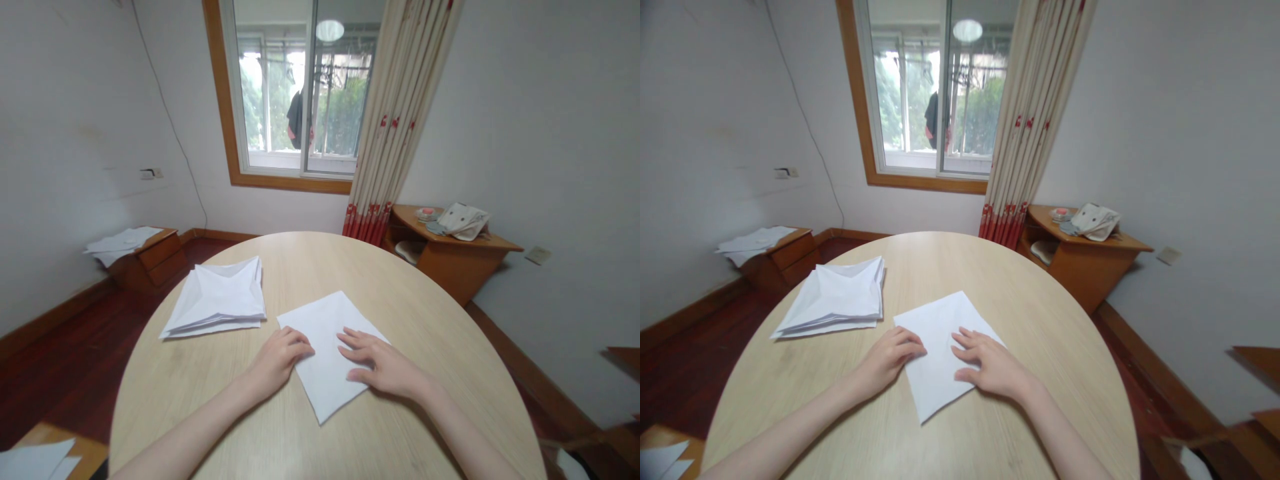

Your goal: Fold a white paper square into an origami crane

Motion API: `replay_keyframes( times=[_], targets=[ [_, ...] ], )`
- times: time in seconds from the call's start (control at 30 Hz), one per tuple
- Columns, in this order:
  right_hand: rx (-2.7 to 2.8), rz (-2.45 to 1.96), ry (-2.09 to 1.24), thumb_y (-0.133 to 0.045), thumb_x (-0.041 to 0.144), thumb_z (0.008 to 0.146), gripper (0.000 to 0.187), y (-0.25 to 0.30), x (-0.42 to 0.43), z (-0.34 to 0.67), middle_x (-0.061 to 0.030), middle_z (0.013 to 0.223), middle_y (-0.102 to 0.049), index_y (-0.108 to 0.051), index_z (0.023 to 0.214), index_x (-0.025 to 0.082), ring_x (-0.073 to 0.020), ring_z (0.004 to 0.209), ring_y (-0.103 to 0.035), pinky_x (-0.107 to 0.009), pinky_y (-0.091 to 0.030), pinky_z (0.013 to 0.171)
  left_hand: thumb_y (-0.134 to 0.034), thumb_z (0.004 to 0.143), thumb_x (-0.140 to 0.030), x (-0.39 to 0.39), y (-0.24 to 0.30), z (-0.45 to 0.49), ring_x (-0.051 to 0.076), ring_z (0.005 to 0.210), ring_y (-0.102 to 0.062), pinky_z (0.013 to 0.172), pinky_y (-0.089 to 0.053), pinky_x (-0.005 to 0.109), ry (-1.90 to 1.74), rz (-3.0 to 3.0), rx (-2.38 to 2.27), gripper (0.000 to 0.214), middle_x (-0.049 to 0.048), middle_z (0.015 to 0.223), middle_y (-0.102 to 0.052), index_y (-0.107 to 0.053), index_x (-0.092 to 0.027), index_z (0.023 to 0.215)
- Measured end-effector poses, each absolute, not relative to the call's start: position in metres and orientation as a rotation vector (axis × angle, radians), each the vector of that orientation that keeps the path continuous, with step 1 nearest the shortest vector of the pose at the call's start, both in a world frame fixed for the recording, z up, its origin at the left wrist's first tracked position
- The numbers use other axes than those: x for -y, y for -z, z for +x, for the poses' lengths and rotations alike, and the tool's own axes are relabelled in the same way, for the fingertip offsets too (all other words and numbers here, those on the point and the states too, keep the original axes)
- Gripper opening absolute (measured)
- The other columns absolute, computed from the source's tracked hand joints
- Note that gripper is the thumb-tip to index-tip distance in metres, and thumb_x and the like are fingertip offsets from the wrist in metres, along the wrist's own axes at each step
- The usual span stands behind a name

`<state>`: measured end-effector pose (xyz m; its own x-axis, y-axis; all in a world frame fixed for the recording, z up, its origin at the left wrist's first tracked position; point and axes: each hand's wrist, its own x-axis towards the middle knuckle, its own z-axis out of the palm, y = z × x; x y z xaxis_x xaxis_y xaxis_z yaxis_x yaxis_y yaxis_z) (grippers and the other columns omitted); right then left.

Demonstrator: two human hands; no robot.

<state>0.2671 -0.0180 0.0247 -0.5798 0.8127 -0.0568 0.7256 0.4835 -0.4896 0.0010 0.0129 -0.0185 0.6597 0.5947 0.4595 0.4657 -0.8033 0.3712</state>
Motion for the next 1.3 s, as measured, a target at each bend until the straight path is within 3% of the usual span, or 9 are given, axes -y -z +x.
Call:
replay_keyframes(
  times=[0.3, 0.57, 0.77, 0.9, 1.07, 1.3],
  targets=[
    [2.531, -1.489, -0.835, -0.066, 0.067, 0.07, 0.088, -0.026, 0.022, 0.265, -0.0126, 0.154, -0.02, -0.041, 0.141, 0.021, -0.0301, 0.143, -0.018, -0.046, -0.017, 0.116, -0.045, 0.091, -0.01, -0.003, 0.013, 0.004, 0.018, 0.099, -0.06, 0.085, -0.05, 0.03, -0.86, 2.552, -0.884, 0.028, 0.0071, 0.108, -0.064, -0.067, -0.021, 0.104],
    [2.56, -1.518, -0.821, -0.064, 0.068, 0.071, 0.095, -0.018, 0.025, 0.261, -0.011, 0.157, -0.009, -0.028, 0.147, 0.023, -0.0304, 0.144, -0.007, -0.049, -0.013, 0.116, -0.046, 0.094, -0.025, 0.013, 0.004, 0.011, 0.024, 0.118, -0.057, 0.1, -0.046, 0.04, -0.599, 2.605, -1.008, 0.027, 0.0101, 0.128, -0.061, -0.065, -0.019, 0.113],
    [2.629, -1.514, -0.777, -0.059, 0.068, 0.076, 0.099, -0.013, 0.028, 0.254, -0.0108, 0.157, 0.001, -0.011, 0.15, 0.024, -0.0278, 0.144, 0.005, -0.052, 0.002, 0.115, -0.047, 0.095, -0.04, 0.021, -0.005, 0.014, 0.024, 0.135, -0.037, 0.11, -0.036, 0.042, -0.373, 2.538, -0.975, 0.054, 0.0138, 0.145, -0.041, -0.039, -0.014, 0.141],
    [2.651, -1.557, -0.777, -0.061, 0.068, 0.074, 0.104, -0.014, 0.03, 0.251, -0.0107, 0.156, 0.007, -0.006, 0.15, 0.023, -0.0277, 0.144, 0.01, -0.052, 0.006, 0.114, -0.055, 0.091, -0.042, 0.022, -0.004, 0.015, 0.024, 0.14, -0.026, 0.113, -0.03, 0.041, -0.255, 2.528, -0.987, 0.07, 0.0155, 0.151, -0.028, -0.027, -0.012, 0.147],
    [2.649, -1.608, -0.82, -0.062, 0.06, 0.077, 0.097, -0.022, 0.031, 0.25, -0.0091, 0.156, 0.005, -0.01, 0.15, 0.021, -0.0257, 0.144, 0.009, -0.049, 0.005, 0.116, -0.051, 0.093, -0.033, 0.016, 0.002, 0.013, 0.023, 0.14, -0.028, 0.113, -0.03, 0.041, -0.256, 2.583, -0.958, 0.053, 0.0136, 0.149, -0.033, -0.041, -0.013, 0.141],
    [2.606, -1.59, -0.891, -0.06, 0.036, 0.084, 0.071, -0.03, 0.029, 0.26, -0.0035, 0.157, -0.004, -0.026, 0.147, 0.03, -0.024, 0.145, 0.0, -0.048, -0.002, 0.117, -0.048, 0.096, -0.033, 0.013, 0.002, 0.01, 0.023, 0.137, -0.033, 0.113, -0.033, 0.039, -0.323, 2.6, -0.921, 0.044, 0.0109, 0.147, -0.038, -0.048, -0.016, 0.136]
  ],
)
